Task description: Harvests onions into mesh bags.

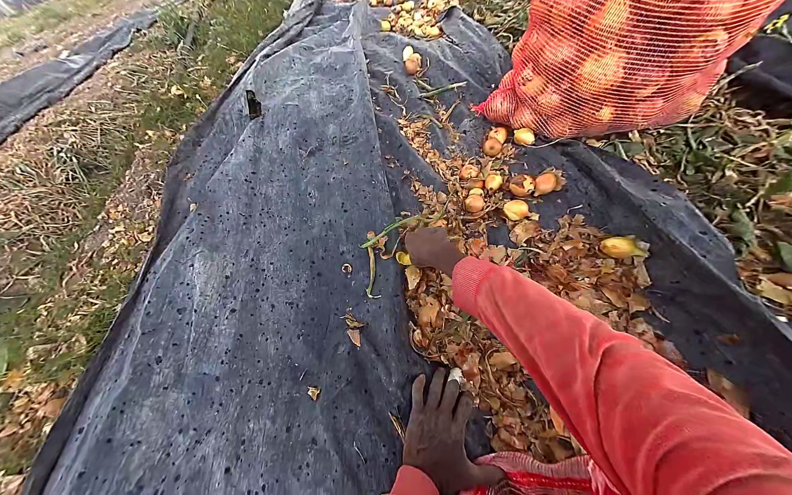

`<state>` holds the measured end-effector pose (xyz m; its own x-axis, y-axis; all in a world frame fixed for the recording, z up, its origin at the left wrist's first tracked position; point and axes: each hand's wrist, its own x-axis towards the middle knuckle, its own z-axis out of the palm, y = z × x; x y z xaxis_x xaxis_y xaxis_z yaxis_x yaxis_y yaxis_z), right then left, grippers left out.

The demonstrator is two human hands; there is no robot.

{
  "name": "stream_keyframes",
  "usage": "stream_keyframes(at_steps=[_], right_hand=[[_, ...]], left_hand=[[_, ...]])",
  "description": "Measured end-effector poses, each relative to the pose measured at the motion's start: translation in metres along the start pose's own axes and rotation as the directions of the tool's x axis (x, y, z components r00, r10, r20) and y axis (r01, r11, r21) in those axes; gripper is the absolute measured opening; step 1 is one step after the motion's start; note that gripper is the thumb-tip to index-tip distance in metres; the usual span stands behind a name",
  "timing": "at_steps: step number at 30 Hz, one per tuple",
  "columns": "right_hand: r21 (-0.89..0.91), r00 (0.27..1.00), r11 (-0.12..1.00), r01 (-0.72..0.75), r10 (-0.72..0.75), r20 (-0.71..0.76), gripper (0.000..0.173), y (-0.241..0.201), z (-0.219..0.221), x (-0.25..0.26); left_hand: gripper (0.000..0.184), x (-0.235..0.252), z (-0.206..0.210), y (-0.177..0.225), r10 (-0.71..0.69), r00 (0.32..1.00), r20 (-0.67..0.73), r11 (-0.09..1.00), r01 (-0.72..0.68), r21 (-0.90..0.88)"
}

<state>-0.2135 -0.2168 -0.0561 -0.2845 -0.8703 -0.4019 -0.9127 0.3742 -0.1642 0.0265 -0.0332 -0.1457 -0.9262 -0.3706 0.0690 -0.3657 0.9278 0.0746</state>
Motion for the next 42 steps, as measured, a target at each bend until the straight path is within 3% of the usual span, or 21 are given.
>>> stream_keyframes(at_steps=[3, 6, 9, 11, 13, 15, 16, 17, 18, 19, 20, 21, 23, 26, 29, 32, 34, 38, 40, 42], right_hand=[[0.019, 0.998, 1.0, -0.016, 0.014, 0.068, 0.026, 0.015, 0.019, -0.003], [0.106, 1.0, 0.994, 0.004, -0.005, 0.008, 0.032, 0.035, 0.025, -0.006], [0.4, 0.986, 0.914, 0.061, 0.008, -0.169, 0.042, 0.049, 0.023, -0.022], [0.643, 0.967, 0.746, 0.174, -0.006, -0.256, 0.038, 0.048, 0.025, -0.061], [0.785, 0.959, 0.552, 0.282, -0.195, -0.207, 0.032, 0.041, 0.035, -0.123], [0.832, 0.831, 0.397, 0.387, -0.541, -0.129, 0.041, 0.046, 0.045, -0.167], [0.815, 0.795, 0.397, 0.421, -0.595, -0.121, 0.045, 0.058, 0.043, -0.177], [0.789, 0.852, 0.486, 0.376, -0.517, -0.087, 0.044, 0.08, 0.034, -0.182], [0.715, 0.956, 0.656, 0.243, -0.287, -0.062, 0.042, 0.109, 0.022, -0.182], [0.565, 0.994, 0.823, 0.058, 0.006, -0.111, 0.039, 0.141, 0.013, -0.173], [0.389, 0.954, 0.913, -0.124, 0.217, -0.205, 0.04, 0.183, 0.018, -0.152], [0.27, 0.907, 0.924, -0.271, 0.339, -0.251, 0.043, 0.223, 0.025, -0.132], [0.122, 0.874, 0.888, -0.443, 0.458, -0.164, 0.049, 0.278, 0.041, -0.113], [0.248, 0.895, 0.877, -0.411, 0.439, -0.072, 0.045, 0.301, 0.053, -0.112], [0.467, 0.878, 0.839, -0.278, 0.42, -0.232, 0.028, 0.279, 0.035, -0.099], [0.465, 0.888, 0.852, -0.239, 0.385, -0.249, 0.03, 0.234, 0.001, -0.065], [0.365, 0.909, 0.885, -0.289, 0.373, -0.184, 0.047, 0.211, -0.011, -0.04], [0.317, 0.932, 0.897, -0.309, 0.352, -0.088, 0.037, 0.207, -0.005, -0.01], [0.439, 0.944, 0.874, -0.208, 0.296, -0.143, 0.034, 0.211, -0.005, -0.003], [0.604, 0.942, 0.797, -0.005, 0.206, -0.264, 0.031, 0.199, -0.015, 0.005]], left_hand=[[0.102, 0.0, 0.001, 0.002, -0.01, 0.999, -0.034, 1.0, 0.01, 0.014], [0.101, 0.0, 0.003, 0.002, 0.0, 0.998, -0.064, 1.0, 0.002, 0.021], [0.098, -0.002, 0.002, -0.001, -0.003, 0.998, -0.059, 1.0, 0.002, -0.017], [0.098, -0.003, 0.004, -0.003, -0.006, 0.998, -0.059, 1.0, 0.004, -0.029], [0.1, -0.004, 0.01, -0.003, -0.006, 0.998, -0.066, 0.999, 0.004, -0.038], [0.101, -0.006, 0.029, -0.007, -0.024, 0.988, -0.153, 0.994, 0.007, -0.111], [0.099, -0.007, 0.036, -0.009, -0.024, 0.979, -0.2, 0.983, -0.013, -0.181], [0.095, -0.005, 0.02, -0.005, -0.01, 0.994, -0.111, 0.982, -0.011, -0.188], [0.095, -0.003, 0.008, -0.002, -0.001, 0.999, -0.04, 0.987, -0.005, -0.158], [0.096, -0.002, 0.004, 0.0, 0.004, 1.0, -0.016, 0.994, -0.006, -0.113], [0.097, 0.0, 0.004, -0.001, 0.003, 1.0, -0.006, 0.996, -0.003, -0.086], [0.098, 0.0, 0.004, -0.002, 0.001, 1.0, -0.003, 0.998, -0.001, -0.062], [0.099, 0.001, 0.005, -0.003, 0.009, 1.0, 0.002, 1.0, -0.009, -0.024], [0.1, 0.003, 0.005, -0.004, 0.02, 1.0, 0.011, 1.0, -0.02, 0.004], [0.101, 0.003, 0.004, -0.005, 0.013, 1.0, 0.018, 1.0, -0.013, 0.021], [0.1, 0.002, 0.004, -0.006, 0.016, 1.0, 0.026, 1.0, -0.017, 0.021], [0.099, 0.003, 0.003, -0.005, 0.017, 1.0, 0.022, 0.999, -0.018, 0.031], [0.099, 0.002, 0.002, -0.005, 0.005, 1.0, 0.027, 0.999, -0.006, 0.04], [0.101, 0.002, 0.003, -0.005, 0.003, 1.0, 0.024, 0.999, -0.004, 0.035], [0.102, 0.003, 0.003, -0.005, 0.004, 1.0, 0.029, 0.999, -0.005, 0.034]])
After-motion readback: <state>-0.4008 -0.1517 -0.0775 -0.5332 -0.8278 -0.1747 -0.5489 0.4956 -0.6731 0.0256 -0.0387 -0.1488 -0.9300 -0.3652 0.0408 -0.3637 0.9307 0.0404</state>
